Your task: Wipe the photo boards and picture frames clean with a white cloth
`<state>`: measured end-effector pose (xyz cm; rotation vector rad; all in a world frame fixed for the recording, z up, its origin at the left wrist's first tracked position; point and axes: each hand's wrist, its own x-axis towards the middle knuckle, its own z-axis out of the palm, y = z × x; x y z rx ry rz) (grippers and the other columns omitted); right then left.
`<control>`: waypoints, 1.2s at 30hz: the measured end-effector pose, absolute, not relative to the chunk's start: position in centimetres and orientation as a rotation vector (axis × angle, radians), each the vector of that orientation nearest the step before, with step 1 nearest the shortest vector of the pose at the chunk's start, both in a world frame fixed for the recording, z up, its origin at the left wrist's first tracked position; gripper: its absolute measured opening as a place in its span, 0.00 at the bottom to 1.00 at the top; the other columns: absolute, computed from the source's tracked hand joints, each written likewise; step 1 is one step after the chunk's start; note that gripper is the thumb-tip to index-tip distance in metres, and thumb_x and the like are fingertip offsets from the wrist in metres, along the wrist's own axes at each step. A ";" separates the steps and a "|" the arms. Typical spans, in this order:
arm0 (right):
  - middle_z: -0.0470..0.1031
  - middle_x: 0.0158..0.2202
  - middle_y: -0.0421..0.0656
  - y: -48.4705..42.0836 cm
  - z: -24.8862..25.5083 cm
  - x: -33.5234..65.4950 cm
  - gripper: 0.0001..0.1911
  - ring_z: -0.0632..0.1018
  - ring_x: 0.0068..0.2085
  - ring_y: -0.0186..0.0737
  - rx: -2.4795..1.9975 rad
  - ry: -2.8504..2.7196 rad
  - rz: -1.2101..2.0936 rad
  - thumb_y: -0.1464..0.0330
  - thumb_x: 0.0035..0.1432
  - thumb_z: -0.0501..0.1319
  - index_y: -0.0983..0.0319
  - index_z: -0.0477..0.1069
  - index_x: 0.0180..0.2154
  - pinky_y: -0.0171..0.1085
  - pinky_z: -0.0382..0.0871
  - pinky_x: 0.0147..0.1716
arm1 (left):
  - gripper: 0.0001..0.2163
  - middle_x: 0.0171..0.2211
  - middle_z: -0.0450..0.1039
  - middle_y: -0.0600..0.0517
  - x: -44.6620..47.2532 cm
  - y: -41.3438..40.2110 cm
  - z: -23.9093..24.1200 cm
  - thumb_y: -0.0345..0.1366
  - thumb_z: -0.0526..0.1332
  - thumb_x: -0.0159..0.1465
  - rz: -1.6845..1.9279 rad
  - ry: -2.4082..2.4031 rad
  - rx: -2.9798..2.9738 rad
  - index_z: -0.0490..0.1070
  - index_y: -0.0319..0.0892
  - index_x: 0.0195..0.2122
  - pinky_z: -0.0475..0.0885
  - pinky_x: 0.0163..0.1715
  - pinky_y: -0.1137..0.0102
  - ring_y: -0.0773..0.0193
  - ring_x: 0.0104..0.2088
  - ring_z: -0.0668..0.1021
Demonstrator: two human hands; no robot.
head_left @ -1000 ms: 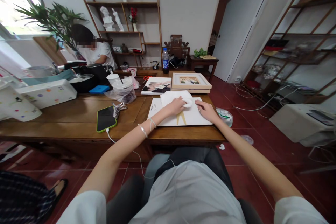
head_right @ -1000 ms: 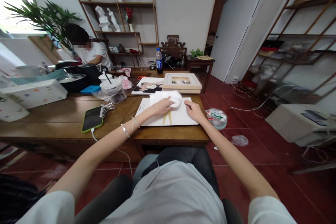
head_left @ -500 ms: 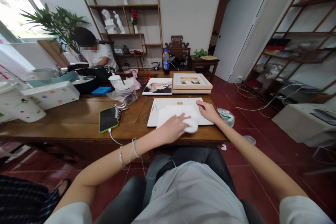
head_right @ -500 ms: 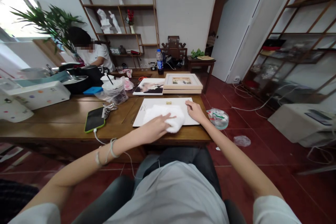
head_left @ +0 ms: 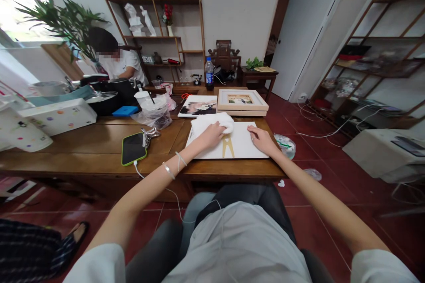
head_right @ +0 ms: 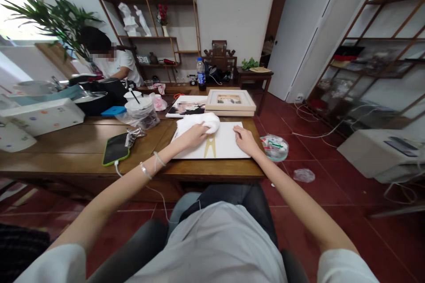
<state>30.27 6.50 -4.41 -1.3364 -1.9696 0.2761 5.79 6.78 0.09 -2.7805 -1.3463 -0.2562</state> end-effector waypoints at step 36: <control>0.75 0.51 0.48 6.9 -4.7 29.8 0.20 0.72 0.56 0.45 -1.360 -1.954 0.212 0.77 0.54 0.53 0.65 0.76 0.46 0.44 0.60 0.60 | 0.14 0.65 0.53 0.44 0.4 -4.8 0.7 0.24 0.49 0.65 -0.029 -1.289 -2.841 0.74 0.39 0.42 0.58 0.60 0.50 0.46 0.65 0.55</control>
